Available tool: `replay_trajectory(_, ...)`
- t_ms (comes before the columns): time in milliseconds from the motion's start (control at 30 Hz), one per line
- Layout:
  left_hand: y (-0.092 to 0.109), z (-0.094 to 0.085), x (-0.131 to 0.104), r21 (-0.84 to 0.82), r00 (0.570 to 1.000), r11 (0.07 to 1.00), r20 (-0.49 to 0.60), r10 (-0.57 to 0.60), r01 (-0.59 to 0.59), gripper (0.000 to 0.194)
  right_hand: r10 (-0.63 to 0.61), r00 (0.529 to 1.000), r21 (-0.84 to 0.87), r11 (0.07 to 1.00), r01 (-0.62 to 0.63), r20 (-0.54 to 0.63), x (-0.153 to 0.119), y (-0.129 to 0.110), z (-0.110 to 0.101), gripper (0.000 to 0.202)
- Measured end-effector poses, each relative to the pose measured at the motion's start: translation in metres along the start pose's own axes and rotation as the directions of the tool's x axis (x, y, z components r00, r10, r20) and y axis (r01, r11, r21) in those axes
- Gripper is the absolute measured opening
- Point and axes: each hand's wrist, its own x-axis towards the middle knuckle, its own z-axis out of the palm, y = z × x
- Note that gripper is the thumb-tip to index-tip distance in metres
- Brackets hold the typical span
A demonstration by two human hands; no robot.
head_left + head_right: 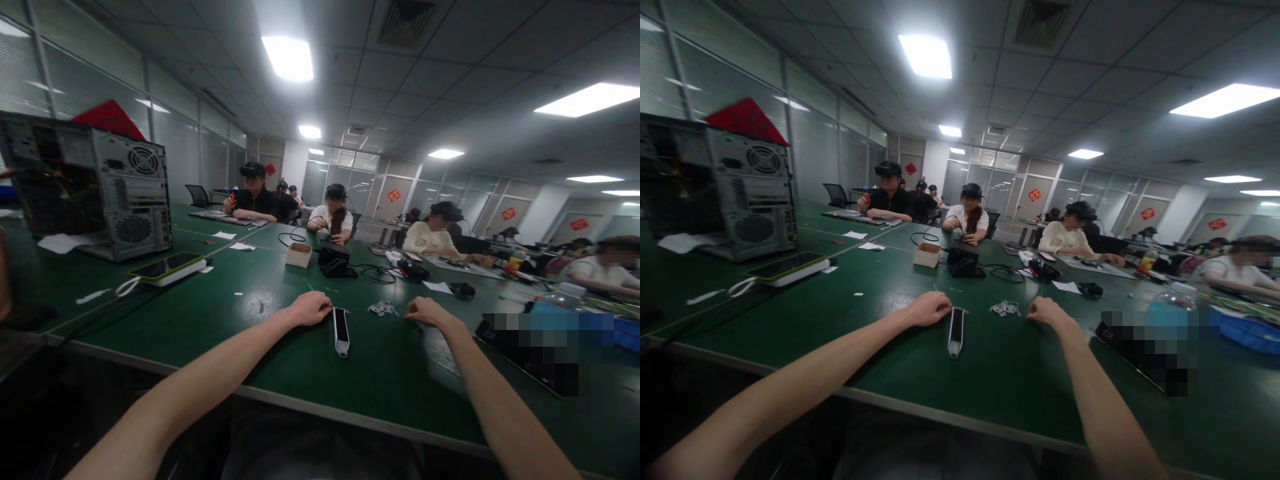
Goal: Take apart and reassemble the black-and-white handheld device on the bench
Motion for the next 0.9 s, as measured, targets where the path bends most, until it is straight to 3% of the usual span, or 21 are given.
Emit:
replay_trajectory(167,0.002,-0.002,-0.001,-0.006,1.000,1.000,0.015,0.001,-0.001,0.021,0.106,0.983,-0.036,0.994,-0.101,0.152,0.003,-0.012,0.000,0.016)
replay_trajectory(267,0.001,-0.002,-0.001,-0.004,1.000,1.000,0.015,-0.004,0.004,0.022,0.172,0.975,-0.135,0.979,-0.154,0.139,0.000,-0.025,-0.001,0.025)
replay_trajectory(433,0.001,0.000,0.000,0.011,1.000,1.000,0.010,-0.005,0.005,0.022,0.132,0.981,-0.229,0.968,-0.098,0.139,-0.003,-0.038,0.001,0.035)
replay_trajectory(700,0.001,-0.001,0.000,0.001,1.000,1.000,0.016,0.000,0.000,0.023,0.178,0.982,-0.154,0.974,-0.167,0.062,-0.001,-0.033,0.006,0.030)
replay_trajectory(800,-0.001,0.001,0.000,0.004,1.000,1.000,0.009,0.010,-0.010,0.023,0.119,0.993,-0.117,0.986,-0.118,0.005,-0.005,-0.046,-0.001,0.016)
replay_trajectory(900,-0.003,0.003,0.001,0.014,1.000,1.000,-0.002,0.022,-0.022,0.023,-0.020,0.994,-0.074,0.997,0.012,-0.103,-0.008,-0.067,-0.009,0.013)
